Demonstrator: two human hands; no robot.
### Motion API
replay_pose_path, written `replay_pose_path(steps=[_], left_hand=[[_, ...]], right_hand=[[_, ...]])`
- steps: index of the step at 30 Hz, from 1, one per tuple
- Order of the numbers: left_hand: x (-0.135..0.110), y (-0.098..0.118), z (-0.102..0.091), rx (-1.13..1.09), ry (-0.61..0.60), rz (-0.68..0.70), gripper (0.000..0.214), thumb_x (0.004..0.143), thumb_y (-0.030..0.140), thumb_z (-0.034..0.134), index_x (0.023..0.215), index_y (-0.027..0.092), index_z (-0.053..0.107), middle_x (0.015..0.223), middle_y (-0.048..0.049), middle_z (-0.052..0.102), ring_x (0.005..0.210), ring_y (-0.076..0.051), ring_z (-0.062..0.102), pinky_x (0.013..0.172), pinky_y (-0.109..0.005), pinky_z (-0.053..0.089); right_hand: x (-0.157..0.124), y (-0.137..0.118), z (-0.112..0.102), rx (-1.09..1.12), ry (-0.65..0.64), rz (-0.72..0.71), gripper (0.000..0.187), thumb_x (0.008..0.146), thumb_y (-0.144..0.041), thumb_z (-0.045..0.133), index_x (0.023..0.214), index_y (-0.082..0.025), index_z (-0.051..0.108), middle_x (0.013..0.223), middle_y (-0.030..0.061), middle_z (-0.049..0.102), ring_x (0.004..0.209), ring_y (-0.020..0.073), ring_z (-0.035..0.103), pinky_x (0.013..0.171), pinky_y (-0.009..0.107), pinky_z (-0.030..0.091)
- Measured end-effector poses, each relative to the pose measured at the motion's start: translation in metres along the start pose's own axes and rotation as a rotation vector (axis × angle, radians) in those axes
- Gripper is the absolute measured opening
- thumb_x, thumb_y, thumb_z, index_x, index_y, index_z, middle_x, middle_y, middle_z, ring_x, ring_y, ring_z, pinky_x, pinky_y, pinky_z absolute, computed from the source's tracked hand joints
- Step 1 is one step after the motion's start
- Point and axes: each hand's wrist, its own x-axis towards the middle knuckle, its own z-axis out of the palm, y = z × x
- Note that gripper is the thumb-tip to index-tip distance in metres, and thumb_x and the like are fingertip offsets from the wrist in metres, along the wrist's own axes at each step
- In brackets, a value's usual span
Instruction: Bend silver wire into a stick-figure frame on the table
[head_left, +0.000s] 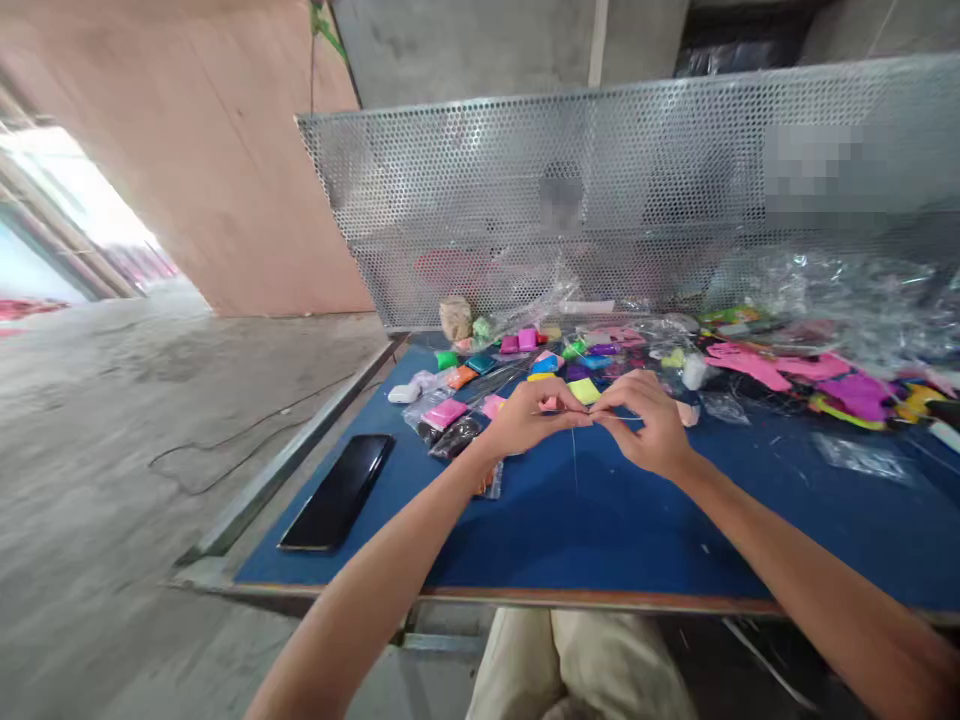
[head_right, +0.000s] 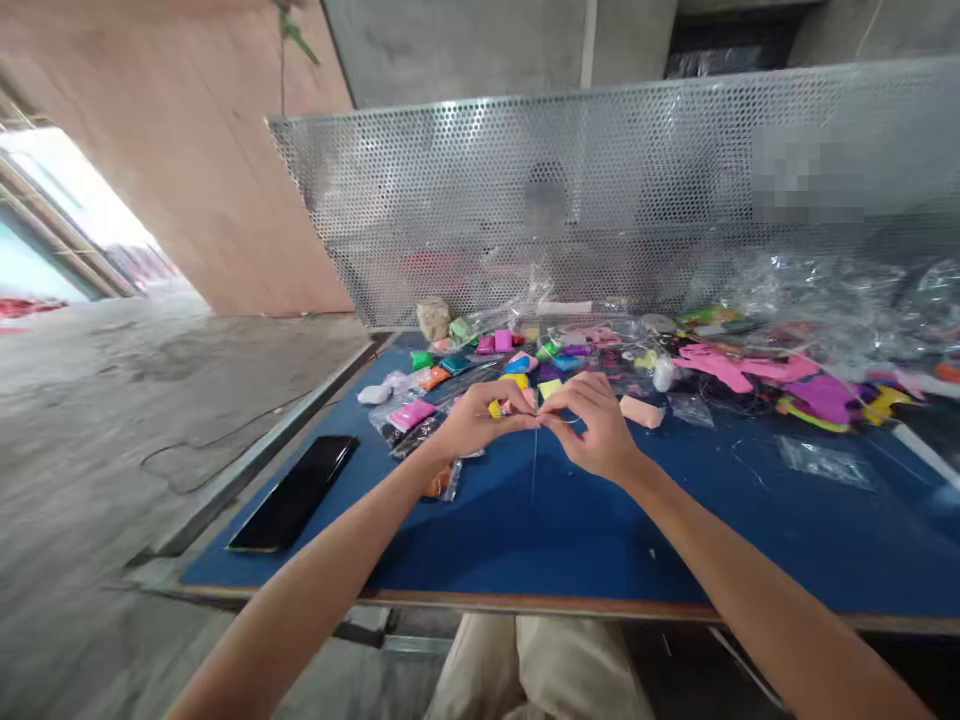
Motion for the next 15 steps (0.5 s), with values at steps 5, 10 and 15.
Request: replay_pose_path(steps=[5,10,15], left_hand=[[-0.002,-0.002,0.001,0.160,0.080,0.096,0.014,0.086,0.031,0.068,0.083,0.017,0.071,0.083,-0.0066,0.070,0.082,-0.017,0.062,0.075,-0.029,0.049],[-0.005,-0.006,0.004,0.320,0.193,0.204,0.010,0.087,0.026,0.065,0.082,0.020,0.072,0.080,-0.0044,0.072,0.078,-0.016,0.063,0.075,-0.029,0.050],[-0.008,-0.011,0.004,0.361,0.170,0.129,0.011,0.087,0.028,0.063,0.088,0.021,0.071,0.083,-0.0039,0.072,0.077,-0.015,0.066,0.073,-0.026,0.050]], right_hand=[[0.002,-0.008,0.004,0.021,0.043,0.125,0.011,0.087,-0.024,0.066,0.077,-0.023,0.063,0.076,0.0018,0.067,0.078,0.0211,0.058,0.079,0.040,0.040],[0.003,-0.014,0.009,0.106,0.076,0.283,0.019,0.091,-0.030,0.062,0.073,-0.022,0.060,0.073,0.0020,0.063,0.073,0.0202,0.057,0.073,0.037,0.043],[0.002,-0.004,0.005,0.064,0.007,0.199,0.008,0.089,-0.030,0.066,0.084,-0.024,0.068,0.078,0.0018,0.069,0.076,0.0202,0.059,0.078,0.038,0.043]])
